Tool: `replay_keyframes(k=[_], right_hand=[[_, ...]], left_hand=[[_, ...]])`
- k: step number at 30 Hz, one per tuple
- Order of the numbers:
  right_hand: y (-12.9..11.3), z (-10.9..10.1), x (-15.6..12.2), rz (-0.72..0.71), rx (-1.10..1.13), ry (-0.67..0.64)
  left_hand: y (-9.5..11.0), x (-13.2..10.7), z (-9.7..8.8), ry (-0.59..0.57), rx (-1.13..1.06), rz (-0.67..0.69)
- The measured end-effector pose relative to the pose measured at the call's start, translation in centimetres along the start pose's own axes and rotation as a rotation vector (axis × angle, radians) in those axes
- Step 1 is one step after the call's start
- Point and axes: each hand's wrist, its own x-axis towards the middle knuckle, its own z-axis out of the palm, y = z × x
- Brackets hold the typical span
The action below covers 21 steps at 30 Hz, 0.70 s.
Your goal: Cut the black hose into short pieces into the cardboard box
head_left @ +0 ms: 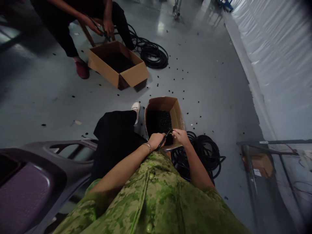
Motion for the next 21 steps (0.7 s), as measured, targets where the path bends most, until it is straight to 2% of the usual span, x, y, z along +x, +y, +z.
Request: replay_keyframes(k=[7, 11, 16, 21], right_hand=[[0.1, 1.1, 0.4, 0.069, 0.095, 0.057], [-0.4, 1.1, 0.2, 0.014, 0.108, -0.027], [-1.0, 0.8, 0.1, -0.055, 0.021, -0.151], [-1.2, 0.4, 0.3, -0.077, -0.092, -0.140]], left_hand=[[-0.3, 0.0, 0.0, 0.008, -0.058, -0.026], [-0.6, 0.0, 0.0, 0.000, -0.097, -0.023], [-0.8, 0.0, 0.3, -0.043, -0.099, -0.015], [-0.9, 0.2, 0.5, -0.043, -0.069, -0.006]])
